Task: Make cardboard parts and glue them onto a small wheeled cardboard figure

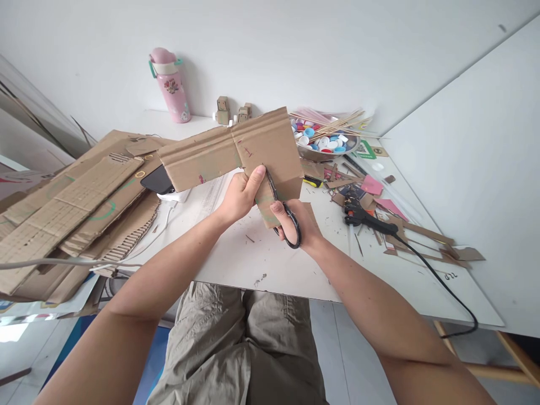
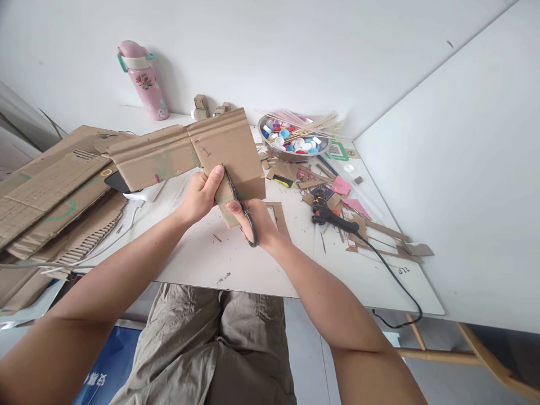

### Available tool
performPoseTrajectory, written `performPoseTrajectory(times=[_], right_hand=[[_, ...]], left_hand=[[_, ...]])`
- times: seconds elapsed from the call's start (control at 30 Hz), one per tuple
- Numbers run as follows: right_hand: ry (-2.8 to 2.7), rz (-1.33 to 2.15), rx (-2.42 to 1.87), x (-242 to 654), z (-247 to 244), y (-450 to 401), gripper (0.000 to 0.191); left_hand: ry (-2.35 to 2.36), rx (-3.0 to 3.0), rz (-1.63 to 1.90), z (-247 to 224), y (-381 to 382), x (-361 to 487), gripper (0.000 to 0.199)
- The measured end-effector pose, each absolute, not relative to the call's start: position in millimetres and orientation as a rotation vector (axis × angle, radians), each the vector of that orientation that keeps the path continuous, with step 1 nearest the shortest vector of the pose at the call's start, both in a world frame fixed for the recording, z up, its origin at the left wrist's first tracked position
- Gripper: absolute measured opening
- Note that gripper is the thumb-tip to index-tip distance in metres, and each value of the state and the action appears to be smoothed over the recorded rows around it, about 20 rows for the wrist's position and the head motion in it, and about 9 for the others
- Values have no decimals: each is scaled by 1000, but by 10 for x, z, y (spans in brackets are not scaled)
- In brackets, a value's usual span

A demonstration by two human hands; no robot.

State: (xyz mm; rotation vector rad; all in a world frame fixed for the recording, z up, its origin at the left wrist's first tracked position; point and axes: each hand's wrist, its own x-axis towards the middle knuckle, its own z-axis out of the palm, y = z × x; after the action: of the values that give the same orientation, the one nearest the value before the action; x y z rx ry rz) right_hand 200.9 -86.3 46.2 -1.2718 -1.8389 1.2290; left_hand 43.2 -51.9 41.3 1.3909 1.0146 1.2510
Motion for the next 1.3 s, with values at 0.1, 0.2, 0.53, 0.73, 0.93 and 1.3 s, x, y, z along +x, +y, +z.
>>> performPoseTrajectory(times=[0.1, 0.2, 0.53, 0.73, 0.93, 1.3], right_hand=[[-1844, 1220, -1263, 2005, 483, -857, 95], [-1872, 1239, -1253, 2017, 458, -837, 95], [-1781, 1357, -1144, 2059, 384, -831, 95], [-1732, 1371, -1097, 2032, 386, -842, 94], [-1741, 1320, -1213, 2006, 392, -880, 93], [-1890, 1134, -1060, 2024, 424, -797, 91]], left_hand=[[1022, 1349, 1272, 385, -496, 421, 77], [1074, 1300, 1362, 344, -470, 402, 78], [1097, 1314, 1290, 343, -529, 447, 79], [1127, 1323, 1340, 376, -556, 460, 77], [1088, 1336, 1376, 392, -553, 469, 76], [1166, 1305, 1239, 382, -615, 492, 72]])
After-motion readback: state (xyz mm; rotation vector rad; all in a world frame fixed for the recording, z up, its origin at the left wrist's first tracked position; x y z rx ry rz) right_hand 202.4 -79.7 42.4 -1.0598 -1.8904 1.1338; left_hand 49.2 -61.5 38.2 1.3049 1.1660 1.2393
